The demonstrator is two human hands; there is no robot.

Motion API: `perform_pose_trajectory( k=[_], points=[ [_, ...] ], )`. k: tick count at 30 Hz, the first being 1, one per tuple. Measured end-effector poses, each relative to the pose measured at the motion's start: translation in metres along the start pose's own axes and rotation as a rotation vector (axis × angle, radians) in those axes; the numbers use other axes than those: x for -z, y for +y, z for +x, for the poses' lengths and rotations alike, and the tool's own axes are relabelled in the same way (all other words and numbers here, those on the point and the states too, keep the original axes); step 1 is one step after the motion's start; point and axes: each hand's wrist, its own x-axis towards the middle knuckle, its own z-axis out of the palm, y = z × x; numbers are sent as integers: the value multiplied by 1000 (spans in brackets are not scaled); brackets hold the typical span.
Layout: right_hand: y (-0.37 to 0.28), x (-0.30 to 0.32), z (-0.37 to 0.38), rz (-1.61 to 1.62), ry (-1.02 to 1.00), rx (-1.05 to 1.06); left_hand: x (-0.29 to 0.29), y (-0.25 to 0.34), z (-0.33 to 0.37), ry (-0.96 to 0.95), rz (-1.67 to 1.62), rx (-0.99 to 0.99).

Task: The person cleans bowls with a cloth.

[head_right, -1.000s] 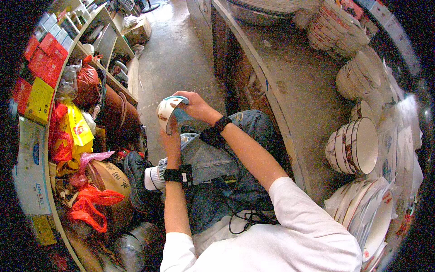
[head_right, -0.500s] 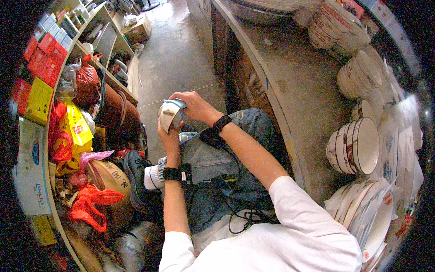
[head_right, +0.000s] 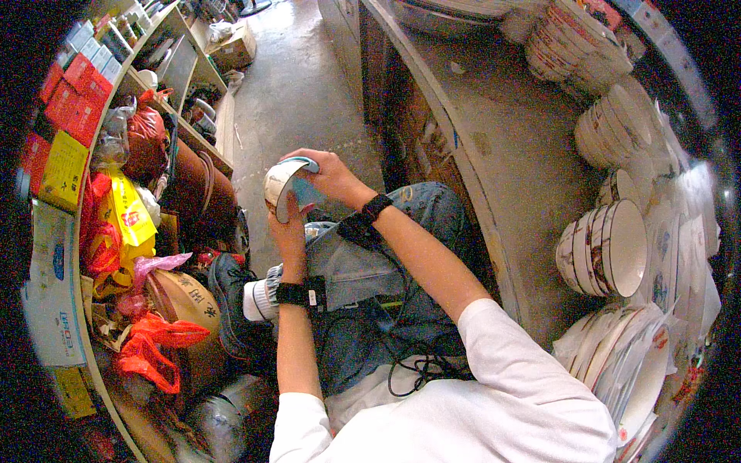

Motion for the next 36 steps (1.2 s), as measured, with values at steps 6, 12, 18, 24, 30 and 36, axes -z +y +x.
perform_pose_trajectory(
  k=[6, 12, 18, 24, 30, 36],
  points=[
    [-10, 2, -1, -152, -43, 94, 8, -16, 5, -78, -166, -75],
    [-9, 6, 1, -308, -52, 203, 2, -2, 3, 96, 398, -310],
    [-3, 4, 0, -81, 58, 7, -11, 16, 1, 150, 112, -351],
    [-1, -2, 3, -83, -31, -10, 15, -27, 9, -112, -91, 0],
    [-8, 9, -3, -231, -92, 81, -1, -5, 0, -16, -34, -97],
    [-5, 6, 0, -338, -90, 152, -1, -2, 1, 90, 341, -194]
  ],
)
